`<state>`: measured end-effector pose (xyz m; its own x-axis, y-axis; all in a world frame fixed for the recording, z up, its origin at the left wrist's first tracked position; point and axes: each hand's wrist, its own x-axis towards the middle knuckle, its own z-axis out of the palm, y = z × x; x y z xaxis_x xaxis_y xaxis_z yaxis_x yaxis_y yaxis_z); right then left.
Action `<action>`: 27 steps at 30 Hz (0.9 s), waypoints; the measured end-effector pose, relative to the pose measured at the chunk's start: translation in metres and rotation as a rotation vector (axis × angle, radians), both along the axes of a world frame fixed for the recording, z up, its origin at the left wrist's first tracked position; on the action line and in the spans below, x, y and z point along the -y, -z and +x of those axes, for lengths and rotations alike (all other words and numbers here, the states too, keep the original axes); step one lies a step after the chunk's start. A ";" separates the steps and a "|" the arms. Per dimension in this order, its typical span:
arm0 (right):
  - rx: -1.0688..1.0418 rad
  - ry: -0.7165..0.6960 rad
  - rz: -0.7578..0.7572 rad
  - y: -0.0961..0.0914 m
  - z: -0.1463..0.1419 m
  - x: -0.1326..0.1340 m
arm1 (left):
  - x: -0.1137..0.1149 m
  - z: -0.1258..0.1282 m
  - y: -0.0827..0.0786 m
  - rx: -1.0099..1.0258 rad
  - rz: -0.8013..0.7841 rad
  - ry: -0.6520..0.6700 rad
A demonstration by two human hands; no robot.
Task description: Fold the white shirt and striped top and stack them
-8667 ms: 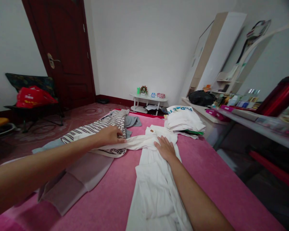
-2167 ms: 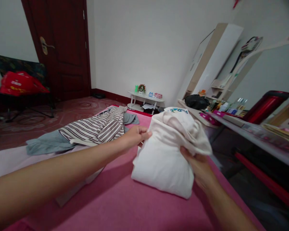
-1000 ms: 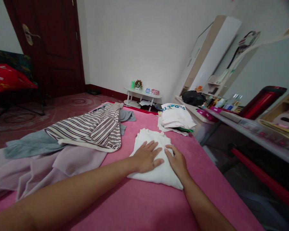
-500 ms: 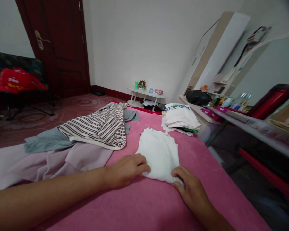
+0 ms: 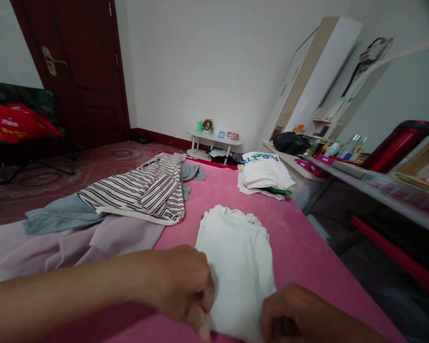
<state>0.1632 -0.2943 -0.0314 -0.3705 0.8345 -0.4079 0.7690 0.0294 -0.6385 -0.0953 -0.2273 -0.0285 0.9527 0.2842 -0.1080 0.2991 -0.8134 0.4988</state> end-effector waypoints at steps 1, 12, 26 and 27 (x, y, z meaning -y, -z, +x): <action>-0.052 -0.020 -0.040 -0.008 -0.003 -0.016 | -0.010 0.012 -0.004 0.002 -0.018 -0.001; -0.213 0.336 0.624 0.079 0.013 -0.176 | -0.139 0.090 0.056 0.125 0.226 -0.642; -0.220 0.110 0.433 0.030 0.015 -0.151 | -0.161 0.074 0.049 0.331 -0.025 -0.311; -0.233 0.129 0.467 0.031 0.013 -0.150 | -0.159 0.074 0.047 0.357 -0.004 -0.298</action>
<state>0.1760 -0.1440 -0.0626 -0.2893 0.9522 0.0982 0.6247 0.2655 -0.7343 -0.0214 -0.0687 -0.0757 0.8073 0.5512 0.2107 0.3284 -0.7163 0.6158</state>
